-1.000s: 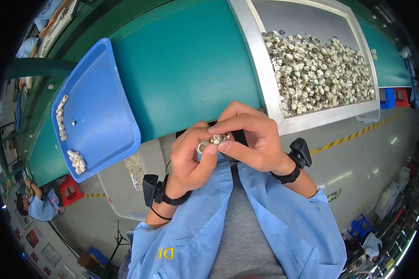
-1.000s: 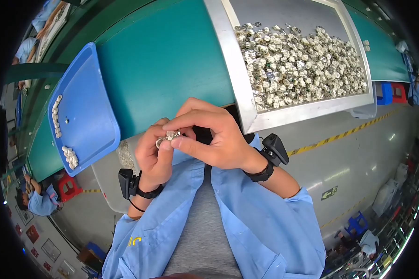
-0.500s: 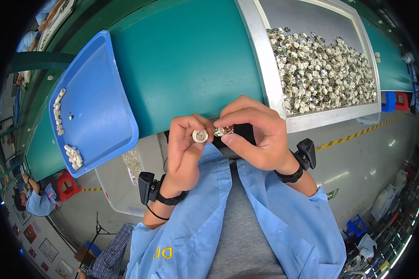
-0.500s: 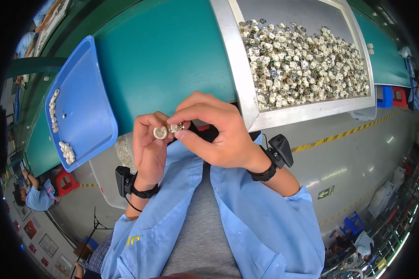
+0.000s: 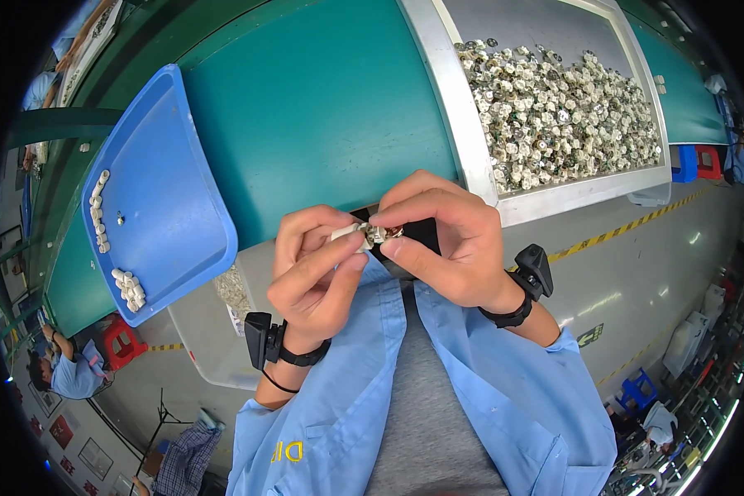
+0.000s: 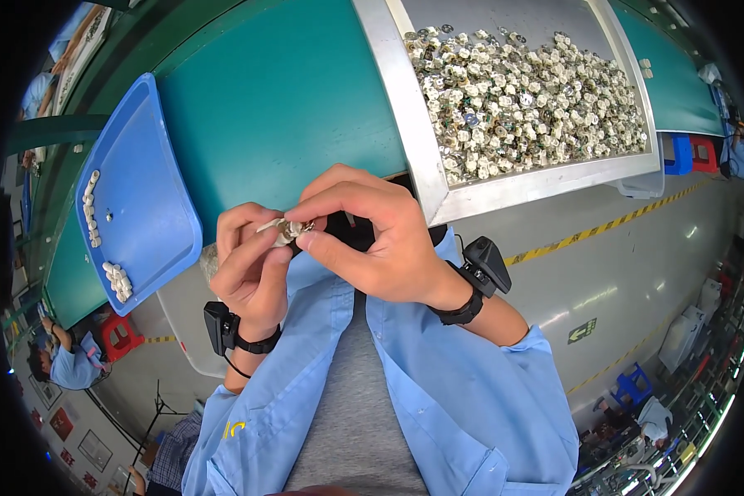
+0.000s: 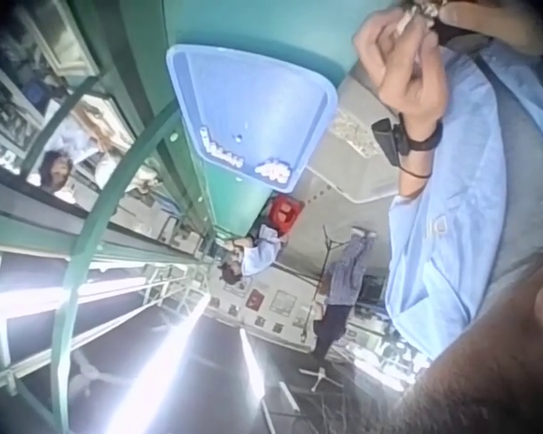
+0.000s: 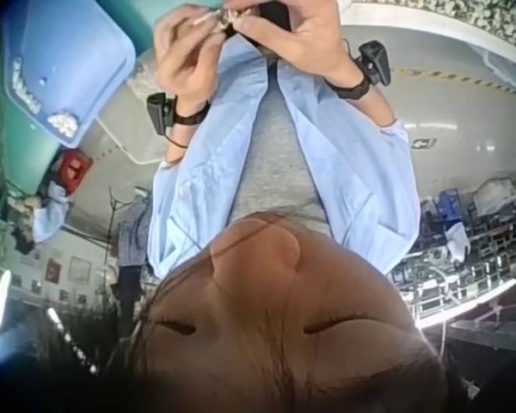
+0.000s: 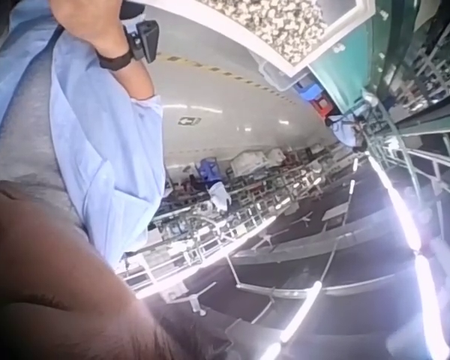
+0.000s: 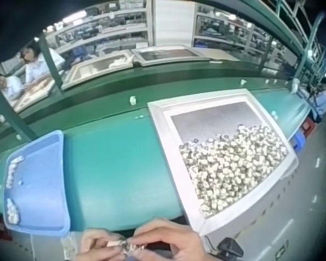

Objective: The person picks up a white plastic base and a metal component from separate trays, fits the metal piece into the base by hand, and places the assembled unit onto a blue tray.

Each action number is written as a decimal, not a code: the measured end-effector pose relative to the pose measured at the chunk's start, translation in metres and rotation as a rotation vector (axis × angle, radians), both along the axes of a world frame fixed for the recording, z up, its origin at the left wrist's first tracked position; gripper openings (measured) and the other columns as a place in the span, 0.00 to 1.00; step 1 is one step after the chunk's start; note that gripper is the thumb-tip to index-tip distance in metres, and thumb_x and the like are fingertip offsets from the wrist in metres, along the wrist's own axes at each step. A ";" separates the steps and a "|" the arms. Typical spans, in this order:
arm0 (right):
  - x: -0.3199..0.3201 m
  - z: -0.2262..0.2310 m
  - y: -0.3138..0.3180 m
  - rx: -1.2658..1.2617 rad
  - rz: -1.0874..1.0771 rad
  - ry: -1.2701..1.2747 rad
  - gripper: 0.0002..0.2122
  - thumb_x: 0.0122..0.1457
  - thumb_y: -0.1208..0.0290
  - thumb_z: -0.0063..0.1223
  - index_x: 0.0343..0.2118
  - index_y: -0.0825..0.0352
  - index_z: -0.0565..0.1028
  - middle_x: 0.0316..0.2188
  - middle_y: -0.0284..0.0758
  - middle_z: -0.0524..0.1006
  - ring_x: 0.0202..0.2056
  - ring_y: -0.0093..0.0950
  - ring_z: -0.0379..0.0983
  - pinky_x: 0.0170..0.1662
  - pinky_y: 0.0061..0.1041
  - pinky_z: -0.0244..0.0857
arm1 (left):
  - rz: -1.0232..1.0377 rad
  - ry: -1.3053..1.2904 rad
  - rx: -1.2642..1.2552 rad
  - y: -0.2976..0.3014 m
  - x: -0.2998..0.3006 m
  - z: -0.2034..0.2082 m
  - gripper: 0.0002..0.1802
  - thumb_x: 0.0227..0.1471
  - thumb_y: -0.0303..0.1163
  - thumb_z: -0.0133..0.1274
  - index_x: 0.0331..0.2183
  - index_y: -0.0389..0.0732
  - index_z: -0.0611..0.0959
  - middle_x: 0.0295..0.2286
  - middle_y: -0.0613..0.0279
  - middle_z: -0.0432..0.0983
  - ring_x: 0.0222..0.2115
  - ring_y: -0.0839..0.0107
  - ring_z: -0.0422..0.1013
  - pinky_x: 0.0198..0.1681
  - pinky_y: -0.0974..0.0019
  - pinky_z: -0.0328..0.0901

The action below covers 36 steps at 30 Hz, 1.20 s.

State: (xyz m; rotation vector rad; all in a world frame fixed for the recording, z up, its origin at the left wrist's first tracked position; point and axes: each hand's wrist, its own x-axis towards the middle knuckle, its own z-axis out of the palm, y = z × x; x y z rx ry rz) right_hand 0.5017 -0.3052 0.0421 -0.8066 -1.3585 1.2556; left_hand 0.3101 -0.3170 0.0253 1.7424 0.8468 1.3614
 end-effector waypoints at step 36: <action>-0.018 -0.031 -0.002 0.529 -0.364 -0.646 0.19 0.38 0.70 0.66 0.37 0.71 0.81 0.29 0.36 0.78 0.28 0.30 0.73 0.36 0.31 0.61 | 0.066 -0.567 -0.634 -0.011 0.017 -0.006 0.11 0.50 0.14 0.58 0.36 0.33 0.75 0.38 0.54 0.73 0.41 0.68 0.73 0.47 0.65 0.69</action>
